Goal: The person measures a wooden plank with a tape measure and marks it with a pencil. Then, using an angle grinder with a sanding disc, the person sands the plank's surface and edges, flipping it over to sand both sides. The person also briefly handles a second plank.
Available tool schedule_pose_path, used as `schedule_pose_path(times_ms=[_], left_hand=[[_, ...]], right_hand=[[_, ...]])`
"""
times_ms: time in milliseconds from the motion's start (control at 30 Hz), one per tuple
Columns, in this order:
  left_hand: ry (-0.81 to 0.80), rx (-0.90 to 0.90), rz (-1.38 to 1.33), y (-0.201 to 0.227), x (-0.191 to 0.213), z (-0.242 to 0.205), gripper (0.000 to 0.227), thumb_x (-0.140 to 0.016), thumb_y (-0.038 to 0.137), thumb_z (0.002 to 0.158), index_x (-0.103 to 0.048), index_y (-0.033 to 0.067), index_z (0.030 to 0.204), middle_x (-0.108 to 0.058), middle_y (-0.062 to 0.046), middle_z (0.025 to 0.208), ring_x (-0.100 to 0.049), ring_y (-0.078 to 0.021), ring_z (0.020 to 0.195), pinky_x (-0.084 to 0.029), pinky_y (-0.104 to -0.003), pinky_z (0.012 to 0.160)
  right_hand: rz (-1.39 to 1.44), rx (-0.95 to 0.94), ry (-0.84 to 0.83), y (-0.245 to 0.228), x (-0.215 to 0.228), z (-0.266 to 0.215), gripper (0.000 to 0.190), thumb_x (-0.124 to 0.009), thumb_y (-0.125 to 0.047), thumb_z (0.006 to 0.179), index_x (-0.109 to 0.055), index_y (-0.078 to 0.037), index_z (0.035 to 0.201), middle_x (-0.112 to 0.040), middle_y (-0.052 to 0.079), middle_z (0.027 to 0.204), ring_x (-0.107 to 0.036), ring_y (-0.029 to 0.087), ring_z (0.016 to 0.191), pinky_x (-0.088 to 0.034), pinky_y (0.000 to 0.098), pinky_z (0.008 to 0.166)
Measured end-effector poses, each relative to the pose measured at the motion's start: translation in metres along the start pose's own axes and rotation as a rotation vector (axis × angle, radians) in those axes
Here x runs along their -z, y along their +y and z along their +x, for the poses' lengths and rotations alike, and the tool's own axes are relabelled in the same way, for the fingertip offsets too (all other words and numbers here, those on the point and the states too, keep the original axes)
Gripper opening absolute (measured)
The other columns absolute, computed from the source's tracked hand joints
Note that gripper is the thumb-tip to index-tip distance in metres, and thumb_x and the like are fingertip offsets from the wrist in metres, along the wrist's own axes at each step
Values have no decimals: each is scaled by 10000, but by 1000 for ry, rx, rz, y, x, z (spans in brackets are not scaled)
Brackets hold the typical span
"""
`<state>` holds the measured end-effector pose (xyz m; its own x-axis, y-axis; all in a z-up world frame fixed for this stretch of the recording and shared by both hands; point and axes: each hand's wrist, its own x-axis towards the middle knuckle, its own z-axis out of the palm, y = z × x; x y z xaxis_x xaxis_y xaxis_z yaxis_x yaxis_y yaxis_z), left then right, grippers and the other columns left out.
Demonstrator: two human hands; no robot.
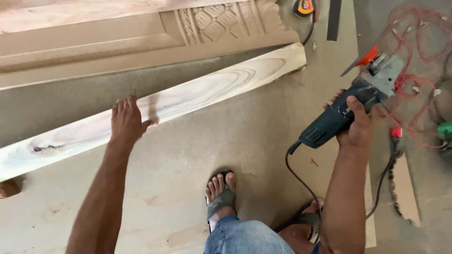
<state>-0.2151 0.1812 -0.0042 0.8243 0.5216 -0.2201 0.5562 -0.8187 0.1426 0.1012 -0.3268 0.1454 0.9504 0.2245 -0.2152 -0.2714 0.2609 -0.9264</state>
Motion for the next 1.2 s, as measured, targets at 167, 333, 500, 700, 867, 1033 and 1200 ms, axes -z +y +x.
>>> schedule_pose_path(times_ms=[167, 333, 500, 700, 867, 1033, 1200], left_hand=[[316, -2, 123, 28, -4, -39, 991, -875, 554, 687, -469, -73, 1337, -571, -266, 1349, -519, -412, 1295, -376, -504, 1124], [246, -24, 41, 32, -22, -70, 666, -856, 389, 832, -542, 80, 1331, -635, -112, 1260, -593, -306, 1220, -450, -462, 1113], [269, -118, -21, -45, -9, -93, 504, -818, 281, 813, -639, 107, 1251, -676, -98, 1246, -620, -308, 1203, -495, -463, 1073], [-90, 78, 144, -90, 9, -99, 461, -756, 346, 904, -649, 80, 1264, -722, -110, 1212, -688, -294, 1094, -556, -439, 985], [17, -53, -2, -40, -5, -77, 362, -750, 294, 905, -667, 66, 1174, -717, -144, 1170, -684, -334, 1098, -554, -458, 956], [194, -306, -247, 92, -39, -15, 430, -777, 292, 841, -650, 34, 1162, -685, -180, 1088, -652, -396, 996, -529, -526, 815], [259, -398, -324, 258, -29, 64, 459, -734, 265, 849, -606, 39, 1227, -663, -171, 1195, -616, -357, 1131, -484, -514, 926]], right_hand=[[67, -42, -73, -8, -11, -6, 515, -731, -252, 928, -578, -8, 1355, -670, 116, 1190, -685, 279, 1088, -598, 521, 995], [41, -26, -100, -2, -13, -16, 578, -746, -298, 891, -539, -53, 1372, -666, 96, 1202, -675, 268, 1042, -581, 508, 918], [67, -38, -159, -11, 7, -15, 646, -721, -434, 911, -560, -43, 1399, -656, 111, 1213, -678, 275, 1042, -573, 483, 916], [120, -35, -56, -9, 33, -22, 717, -567, -637, 973, -563, -39, 1368, -646, 137, 1150, -653, 307, 975, -558, 477, 868], [182, 10, -33, 11, 46, -31, 720, -572, -678, 963, -551, -58, 1329, -630, 129, 1102, -641, 294, 939, -543, 455, 844], [241, 76, -40, 16, 46, -44, 797, -599, -722, 932, -550, -55, 1365, -629, 119, 1092, -639, 277, 921, -540, 454, 866], [137, 68, -27, 4, 48, -46, 806, -629, -712, 905, -544, -66, 1380, -627, 109, 1095, -644, 279, 950, -544, 440, 850]])
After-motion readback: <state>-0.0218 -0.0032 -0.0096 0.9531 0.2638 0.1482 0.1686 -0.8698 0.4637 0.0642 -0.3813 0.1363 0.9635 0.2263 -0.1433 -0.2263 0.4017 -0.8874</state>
